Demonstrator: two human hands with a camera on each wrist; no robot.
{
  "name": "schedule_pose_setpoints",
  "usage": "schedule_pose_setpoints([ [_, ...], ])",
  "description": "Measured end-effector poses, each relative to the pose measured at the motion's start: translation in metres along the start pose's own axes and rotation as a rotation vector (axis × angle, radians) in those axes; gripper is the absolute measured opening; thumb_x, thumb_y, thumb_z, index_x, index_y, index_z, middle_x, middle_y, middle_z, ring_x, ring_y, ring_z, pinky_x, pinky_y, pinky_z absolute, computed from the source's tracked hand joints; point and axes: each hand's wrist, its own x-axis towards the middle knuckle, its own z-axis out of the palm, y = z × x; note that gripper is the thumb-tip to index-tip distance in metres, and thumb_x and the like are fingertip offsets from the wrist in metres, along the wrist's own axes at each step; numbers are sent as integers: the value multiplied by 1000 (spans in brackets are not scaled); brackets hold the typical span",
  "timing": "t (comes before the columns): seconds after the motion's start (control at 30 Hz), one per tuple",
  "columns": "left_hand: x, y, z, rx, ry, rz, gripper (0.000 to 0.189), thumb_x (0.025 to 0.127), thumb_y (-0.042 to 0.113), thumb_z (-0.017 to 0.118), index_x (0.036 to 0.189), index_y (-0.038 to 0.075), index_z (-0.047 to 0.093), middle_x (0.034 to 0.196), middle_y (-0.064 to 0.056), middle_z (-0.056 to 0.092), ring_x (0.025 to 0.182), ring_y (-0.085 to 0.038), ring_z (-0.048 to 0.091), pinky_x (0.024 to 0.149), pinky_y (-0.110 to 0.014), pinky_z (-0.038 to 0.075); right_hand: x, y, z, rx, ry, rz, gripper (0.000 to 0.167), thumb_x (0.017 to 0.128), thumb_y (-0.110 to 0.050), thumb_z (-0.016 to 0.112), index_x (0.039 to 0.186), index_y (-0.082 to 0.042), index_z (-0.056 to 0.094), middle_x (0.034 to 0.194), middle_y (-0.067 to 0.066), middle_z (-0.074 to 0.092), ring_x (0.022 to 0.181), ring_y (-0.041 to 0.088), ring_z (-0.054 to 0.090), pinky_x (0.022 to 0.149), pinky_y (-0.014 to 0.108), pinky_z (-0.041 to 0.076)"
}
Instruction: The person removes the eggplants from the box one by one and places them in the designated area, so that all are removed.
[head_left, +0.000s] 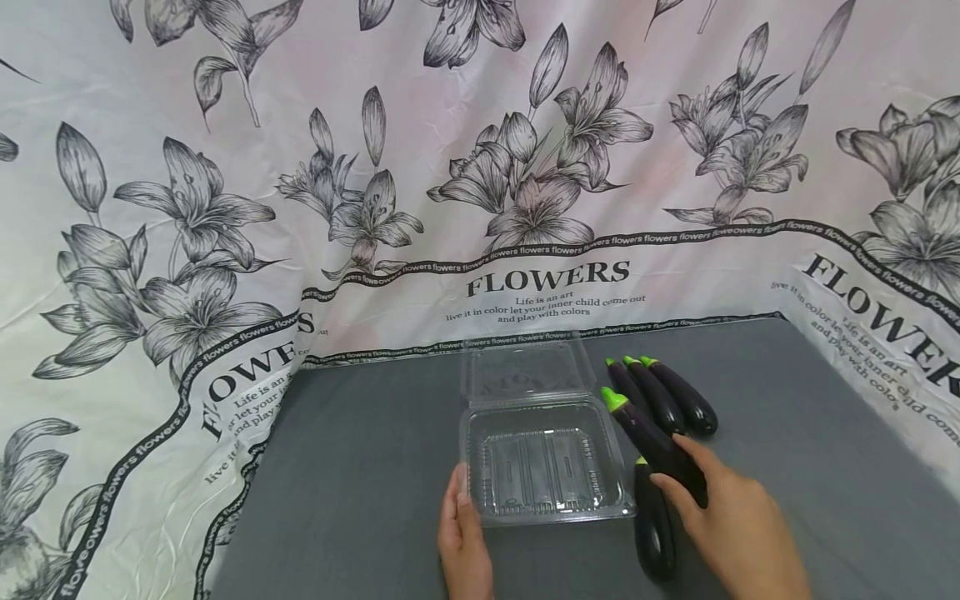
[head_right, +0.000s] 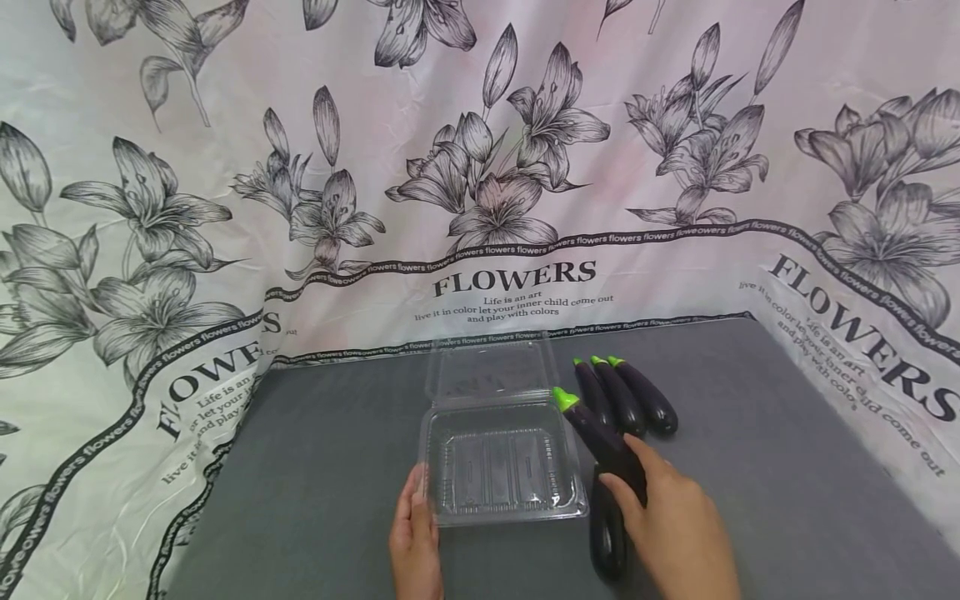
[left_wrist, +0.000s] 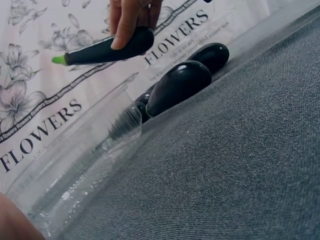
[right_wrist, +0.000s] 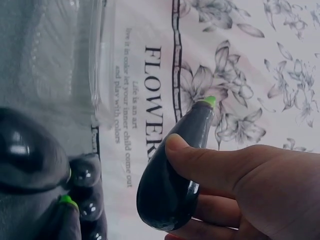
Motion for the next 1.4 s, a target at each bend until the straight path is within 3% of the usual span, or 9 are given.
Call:
schedule_pose_setpoints([
  [0.07, 1, -1, 0, 7, -3, -4, 45, 115, 22, 45, 156, 3, 50, 160, -15, 50, 137, 3, 46, 106, -9, 37, 1, 4, -1, 3, 2, 8, 71, 98, -46, 76, 151, -6, 53, 90, 17, 74, 69, 26, 61, 58, 41, 45],
  [0.2, 1, -2, -1, 19, -1, 0, 46, 116, 22, 45, 156, 2, 49, 160, -15, 50, 137, 6, 45, 106, -8, 36, 1, 13, -1, 19, 20, 25, 76, 98, -50, 74, 150, -1, 48, 122, 26, 73, 88, 42, 70, 69, 55, 53],
  [0.27, 1, -3, -1, 20, 0, 7, 45, 116, 21, 45, 156, 1, 49, 160, -16, 50, 136, 7, 45, 106, -8, 36, 0, 16, 0, 29, 36, 27, 75, 98, -50, 74, 148, 1, 47, 131, 27, 69, 96, 47, 70, 73, 60, 53],
  [0.5, 1, -3, -1, 15, -2, 13, 45, 115, 21, 45, 156, 1, 50, 159, -16, 51, 136, 7, 46, 107, -8, 36, 3, 33, -4, 18, 22, 64, 76, 98, -56, 71, 145, 0, 51, 125, 28, 71, 75, 30, 68, 59, 45, 49],
  [0.7, 2, -1, 0, 14, -7, -1, 45, 116, 23, 45, 156, 3, 50, 159, -14, 51, 137, 4, 46, 107, -9, 36, 4, 49, -12, -26, 14, 149, 81, 98, -60, 69, 145, 3, 50, 123, 31, 69, 75, 36, 68, 60, 50, 51],
  [0.8, 2, -1, 0, 15, -10, -8, 45, 116, 23, 44, 156, 4, 49, 160, -13, 51, 139, 2, 45, 107, -8, 36, 5, 53, -14, -37, 29, 194, 79, 98, -55, 72, 144, 5, 50, 119, 31, 69, 67, 28, 65, 56, 46, 49],
  [1.07, 1, 2, 1, 29, -10, -39, 45, 116, 26, 43, 157, 7, 50, 161, -11, 50, 149, -24, 39, 106, -7, 35, 5, 65, -17, -44, -27, 310, 77, 95, -53, 76, 142, 2, 50, 92, 23, 70, 64, 26, 58, 53, 40, 42],
  [1.4, 1, 1, 0, 31, -9, -35, 45, 116, 26, 43, 157, 7, 50, 161, -12, 49, 151, -31, 35, 105, -7, 35, 3, 84, -14, -104, -116, 387, 82, 92, -56, 78, 140, 5, 50, 112, 36, 65, 76, 39, 65, 65, 54, 49],
])
